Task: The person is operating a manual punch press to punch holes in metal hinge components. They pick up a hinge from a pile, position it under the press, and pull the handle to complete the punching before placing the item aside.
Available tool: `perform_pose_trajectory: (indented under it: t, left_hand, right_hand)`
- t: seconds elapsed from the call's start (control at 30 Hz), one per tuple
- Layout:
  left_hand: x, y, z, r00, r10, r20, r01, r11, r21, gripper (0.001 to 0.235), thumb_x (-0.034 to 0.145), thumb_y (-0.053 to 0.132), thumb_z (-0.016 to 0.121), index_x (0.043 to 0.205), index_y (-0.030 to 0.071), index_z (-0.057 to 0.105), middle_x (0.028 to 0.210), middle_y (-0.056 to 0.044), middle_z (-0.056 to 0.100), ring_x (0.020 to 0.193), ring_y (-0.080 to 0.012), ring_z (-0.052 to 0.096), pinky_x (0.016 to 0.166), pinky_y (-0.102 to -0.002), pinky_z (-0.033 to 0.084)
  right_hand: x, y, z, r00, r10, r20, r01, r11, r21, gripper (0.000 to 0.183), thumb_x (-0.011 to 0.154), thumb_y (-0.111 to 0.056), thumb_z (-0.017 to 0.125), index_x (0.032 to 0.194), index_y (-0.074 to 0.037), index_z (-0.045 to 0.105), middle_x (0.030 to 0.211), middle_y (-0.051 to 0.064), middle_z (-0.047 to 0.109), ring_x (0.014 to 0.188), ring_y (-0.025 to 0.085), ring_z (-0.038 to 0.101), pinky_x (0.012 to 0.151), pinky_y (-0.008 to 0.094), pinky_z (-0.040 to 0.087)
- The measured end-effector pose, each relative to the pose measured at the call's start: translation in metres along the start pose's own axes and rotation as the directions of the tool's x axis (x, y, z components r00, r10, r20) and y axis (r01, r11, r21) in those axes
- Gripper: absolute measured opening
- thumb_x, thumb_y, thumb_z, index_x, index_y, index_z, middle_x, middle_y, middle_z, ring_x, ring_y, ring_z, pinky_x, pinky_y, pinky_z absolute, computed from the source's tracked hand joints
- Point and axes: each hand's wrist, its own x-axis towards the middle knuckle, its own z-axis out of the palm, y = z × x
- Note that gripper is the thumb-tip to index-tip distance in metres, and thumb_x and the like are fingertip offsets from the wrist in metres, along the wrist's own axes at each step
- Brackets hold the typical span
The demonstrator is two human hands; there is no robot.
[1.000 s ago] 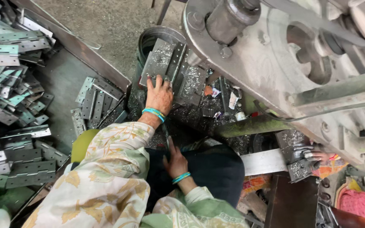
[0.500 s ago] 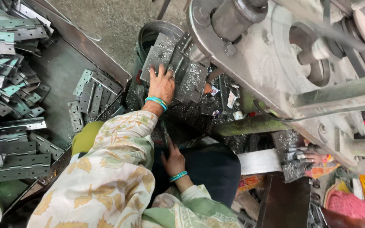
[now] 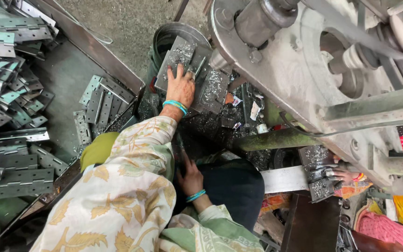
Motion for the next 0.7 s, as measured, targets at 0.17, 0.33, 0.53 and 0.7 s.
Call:
perform_pose_trajectory:
  t: [0.17,0.33,0.53,0.7]
  left_hand:
    - [-0.009,-0.011,-0.011,0.991,0.040,0.131,-0.042,0.999,0.010,0.037,0.100,0.028,0.051,0.123,0.010,0.073,0.144,-0.006,0.058,0.146,-0.0411,0.031,0.112,-0.073,0.023]
    - [0.000,-0.005,-0.005,0.997,0.010,0.079,-0.009,1.000,-0.012,0.043,0.099,0.033,0.051,0.133,0.011,0.068,0.152,-0.003,0.052,0.149,-0.0395,0.025,0.113,-0.076,0.017]
    - [0.015,-0.007,-0.001,0.998,0.008,0.055,-0.009,1.000,0.008,0.044,0.101,0.035,0.050,0.134,0.011,0.067,0.150,-0.004,0.053,0.149,-0.0398,0.026,0.113,-0.077,0.015]
    - [0.010,-0.007,-0.009,0.982,0.029,0.187,-0.030,1.000,0.002,0.037,0.104,0.026,0.048,0.129,0.010,0.070,0.151,-0.004,0.054,0.153,-0.0406,0.026,0.116,-0.077,0.015]
  right_hand:
    - [0.019,-0.013,-0.031,0.979,0.102,0.178,-0.107,0.994,0.022,0.088,0.083,-0.022,0.074,0.160,-0.025,0.032,0.116,0.021,0.066,0.102,0.043,0.066,0.086,0.051,0.056]
    - [0.039,-0.020,-0.078,0.994,-0.021,0.106,0.019,1.000,0.023,0.069,0.088,-0.023,0.073,0.152,-0.024,0.047,0.117,0.017,0.071,0.106,0.040,0.069,0.087,0.048,0.057]
    - [0.007,-0.006,-0.009,1.000,0.014,0.013,-0.014,1.000,0.020,0.077,0.087,-0.024,0.073,0.156,-0.026,0.040,0.123,0.019,0.065,0.099,0.042,0.068,0.081,0.049,0.058]
    - [0.003,0.005,0.002,0.998,0.031,0.047,-0.032,0.999,0.025,0.083,0.084,-0.020,0.075,0.157,-0.025,0.036,0.128,0.023,0.060,0.098,0.046,0.066,0.080,0.052,0.058]
